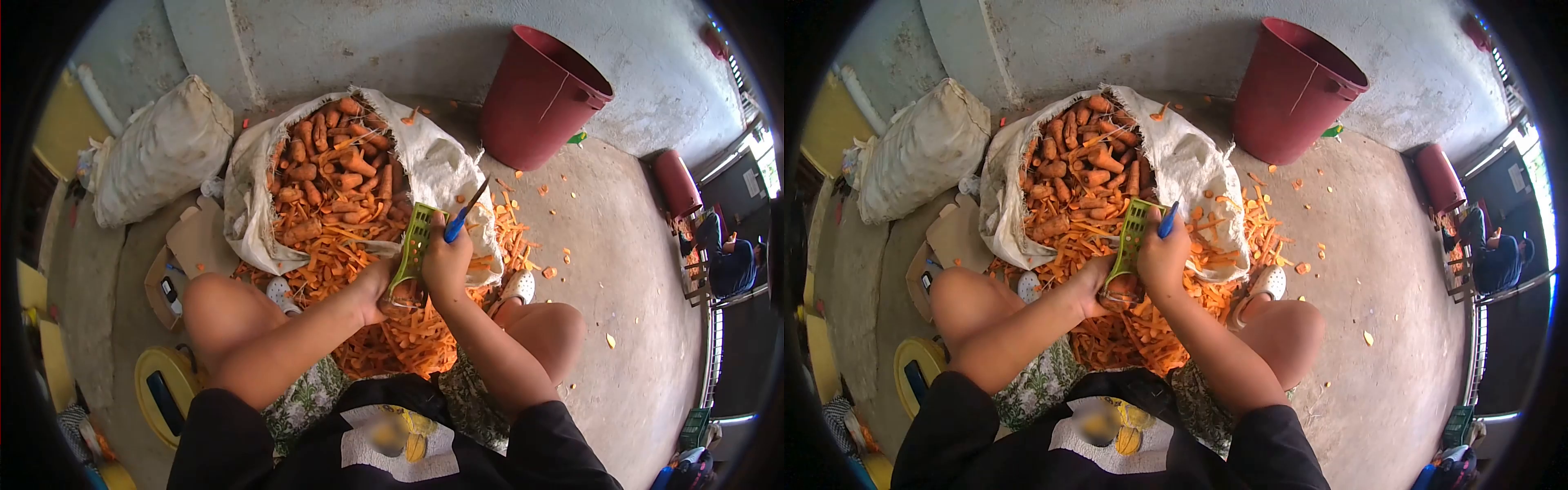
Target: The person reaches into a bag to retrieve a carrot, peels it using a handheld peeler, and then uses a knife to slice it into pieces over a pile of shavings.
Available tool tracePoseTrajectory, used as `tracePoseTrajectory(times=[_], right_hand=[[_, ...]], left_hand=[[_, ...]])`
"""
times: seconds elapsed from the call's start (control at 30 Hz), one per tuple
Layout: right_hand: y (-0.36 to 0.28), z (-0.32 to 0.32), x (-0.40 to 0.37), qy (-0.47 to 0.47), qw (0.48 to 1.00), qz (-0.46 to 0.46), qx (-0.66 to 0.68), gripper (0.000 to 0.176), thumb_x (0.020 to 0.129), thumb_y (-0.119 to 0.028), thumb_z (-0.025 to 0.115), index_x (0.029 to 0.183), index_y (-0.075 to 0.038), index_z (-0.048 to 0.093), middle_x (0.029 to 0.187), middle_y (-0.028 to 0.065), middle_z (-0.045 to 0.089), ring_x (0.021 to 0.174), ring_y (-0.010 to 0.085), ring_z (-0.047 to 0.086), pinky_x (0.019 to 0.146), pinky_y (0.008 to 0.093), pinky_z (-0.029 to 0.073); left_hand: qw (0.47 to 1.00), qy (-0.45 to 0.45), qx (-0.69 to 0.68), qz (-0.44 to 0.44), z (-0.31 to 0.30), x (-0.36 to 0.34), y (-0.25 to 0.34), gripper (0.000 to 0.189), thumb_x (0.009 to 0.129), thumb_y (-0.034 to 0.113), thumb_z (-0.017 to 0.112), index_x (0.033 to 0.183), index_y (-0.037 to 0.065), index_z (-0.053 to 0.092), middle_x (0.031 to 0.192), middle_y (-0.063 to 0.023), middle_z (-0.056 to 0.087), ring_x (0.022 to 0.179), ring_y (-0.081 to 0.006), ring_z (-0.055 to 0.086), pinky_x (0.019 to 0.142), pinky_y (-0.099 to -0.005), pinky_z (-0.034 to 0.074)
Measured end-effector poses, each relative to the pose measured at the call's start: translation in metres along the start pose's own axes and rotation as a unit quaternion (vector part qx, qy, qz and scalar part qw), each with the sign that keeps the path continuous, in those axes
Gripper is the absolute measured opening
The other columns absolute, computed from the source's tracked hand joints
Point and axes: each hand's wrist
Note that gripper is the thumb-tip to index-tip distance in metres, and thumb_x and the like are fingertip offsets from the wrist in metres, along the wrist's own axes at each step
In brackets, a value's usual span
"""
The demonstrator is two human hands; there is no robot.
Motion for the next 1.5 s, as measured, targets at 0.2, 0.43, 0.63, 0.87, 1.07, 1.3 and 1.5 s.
tracePoseTrajectory(times=[0.2,0.43,0.63,0.87,1.07,1.3,1.5], right_hand=[[0.018,-0.001,0.008,0.016,0.992,-0.054,-0.116,0.026,0.089,-0.018,0.045,0.069,-0.001,0.048,0.052,-0.0004,0.043,0.046,0.0075,0.039,0.043,0.0259,0.033],[0.055,-0.038,0.077,0.158,0.978,0.028,-0.136,0.030,0.089,-0.021,0.044,0.069,0.001,0.050,0.054,0.0078,0.051,0.044,0.0156,0.044,0.045,0.0316,0.035],[0.007,-0.030,0.060,0.158,0.987,0.036,0.015,0.029,0.088,-0.019,0.044,0.066,-0.002,0.047,0.052,0.0013,0.045,0.045,0.0100,0.042,0.044,0.0285,0.036],[-0.007,-0.007,-0.005,-0.011,1.000,-0.027,0.001,0.024,0.088,-0.020,0.046,0.078,0.001,0.051,0.061,0.0015,0.049,0.053,0.0082,0.044,0.049,0.0250,0.038],[0.010,-0.006,-0.007,-0.004,0.998,-0.012,-0.057,0.023,0.088,-0.019,0.047,0.078,0.002,0.052,0.059,0.0043,0.049,0.051,0.0113,0.043,0.049,0.0277,0.037],[0.029,-0.029,0.046,0.107,0.986,0.011,-0.130,0.028,0.088,-0.023,0.046,0.075,0.000,0.051,0.056,0.0060,0.049,0.049,0.0136,0.044,0.047,0.0300,0.036],[0.058,-0.064,0.093,0.224,0.969,0.025,-0.106,0.032,0.088,-0.024,0.045,0.067,0.000,0.047,0.053,0.0071,0.048,0.045,0.0153,0.044,0.044,0.0318,0.035]], left_hand=[[0.987,0.013,0.157,0.002,-0.007,0.000,-0.006,0.025,0.089,0.023,0.036,0.093,0.002,0.050,0.074,-0.0091,0.057,0.061,-0.0180,0.058,0.054,-0.0294,0.050],[0.954,-0.020,0.299,-0.012,0.005,-0.015,-0.006,0.036,0.092,0.033,0.032,0.115,0.007,0.041,0.097,-0.0077,0.054,0.076,-0.0153,0.058,0.066,-0.0295,0.049],[0.980,0.034,0.193,-0.033,0.004,-0.014,0.002,0.037,0.089,0.037,0.040,0.099,0.002,0.047,0.081,-0.0104,0.056,0.065,-0.0199,0.059,0.057,-0.0313,0.051],[0.999,0.026,0.040,0.017,0.022,-0.013,0.001,0.033,0.090,0.030,0.032,0.089,0.003,0.051,0.064,-0.0069,0.055,0.050,-0.0134,0.054,0.044,-0.0267,0.047],[0.999,-0.002,0.049,0.008,0.003,-0.007,-0.004,0.028,0.089,0.025,0.035,0.089,0.002,0.050,0.059,-0.0060,0.054,0.047,-0.0131,0.052,0.044,-0.0257,0.046],[0.967,0.031,0.251,0.025,0.009,-0.010,-0.013,0.030,0.090,0.027,0.036,0.097,0.001,0.049,0.073,-0.0084,0.056,0.055,-0.0163,0.056,0.051,-0.0290,0.047],[0.966,-0.025,0.257,0.013,0.013,-0.025,0.003,0.042,0.089,0.038,0.041,0.109,0.001,0.044,0.084,-0.0107,0.057,0.071,-0.0177,0.059,0.062,-0.0301,0.050]])
Point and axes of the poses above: each hand's wrist, its own x-axis towards the middle knuckle, its own z-axis out of the palm, y = z × x
